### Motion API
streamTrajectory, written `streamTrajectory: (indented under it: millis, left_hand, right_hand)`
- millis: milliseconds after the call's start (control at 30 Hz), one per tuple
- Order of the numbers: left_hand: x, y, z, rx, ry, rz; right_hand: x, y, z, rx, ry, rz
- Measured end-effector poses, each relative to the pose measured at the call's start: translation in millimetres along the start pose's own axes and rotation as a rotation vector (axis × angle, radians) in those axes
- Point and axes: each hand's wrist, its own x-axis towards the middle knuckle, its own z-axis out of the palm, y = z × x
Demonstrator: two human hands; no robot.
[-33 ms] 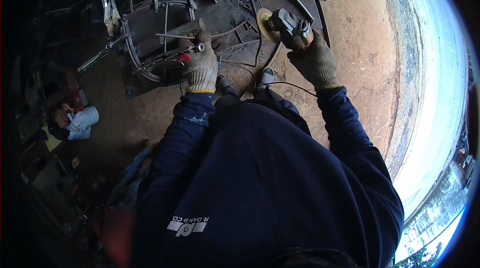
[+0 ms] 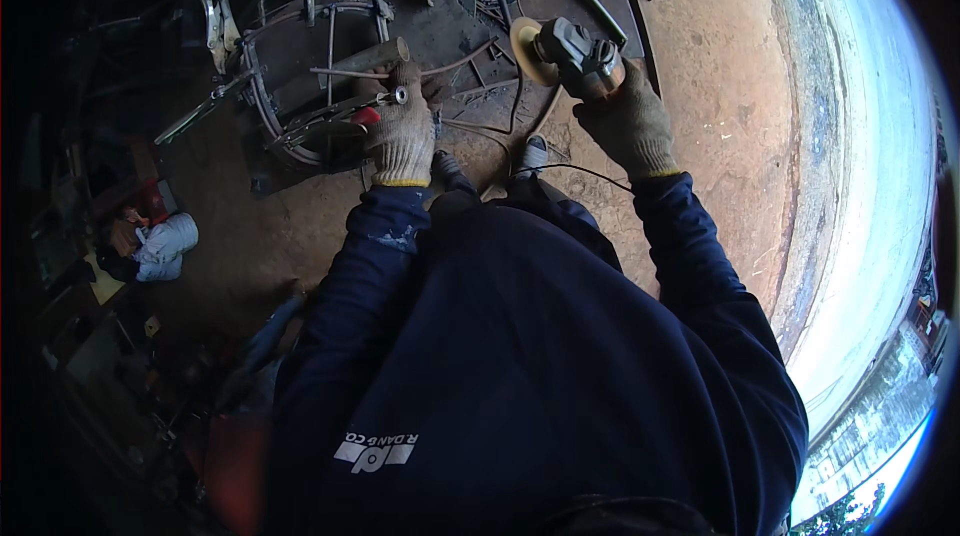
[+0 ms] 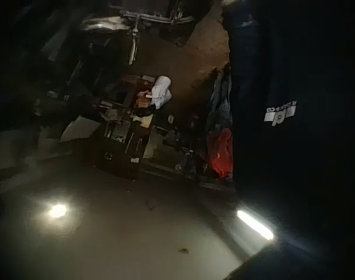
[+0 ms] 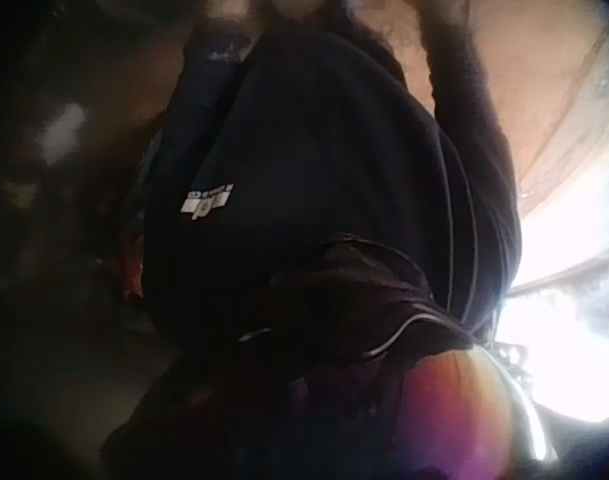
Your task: The person welds metal components together on a fabrication table and subsequently uses an angle grinder to smooth the edges of the metal.
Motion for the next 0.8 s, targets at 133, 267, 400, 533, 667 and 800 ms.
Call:
streamTrajectory:
  millis: [133, 267, 400, 533, 667, 800]
  left_hand:
    - [2, -5, 2, -0.066, 0.037, 0.060]
    - [3, -4, 0, 0.039, -0.006, 0.028]
    - [5, -30, -1, 0.307, -0.107, 0.146]
    - [6, -26, -2, 0.288, -0.106, 0.151]
    - [8, -22, -6, 0.261, -0.109, 0.067]
    - [8, -19, -6, 0.155, -0.078, 0.054]
  right_hand:
    - [1, -9, -2, -0.021, -0.038, -0.018]
    - [7, -3, 10, -0.071, 0.006, -0.043]
    - [10, -11, 13, -0.090, 0.036, -0.068]
    - [13, -15, 14, -0.097, 0.045, -0.064]
    - [18, -13, 17, -0.079, 0.048, -0.119]
    - [18, -18, 16, -0.107, 0.066, -0.123]
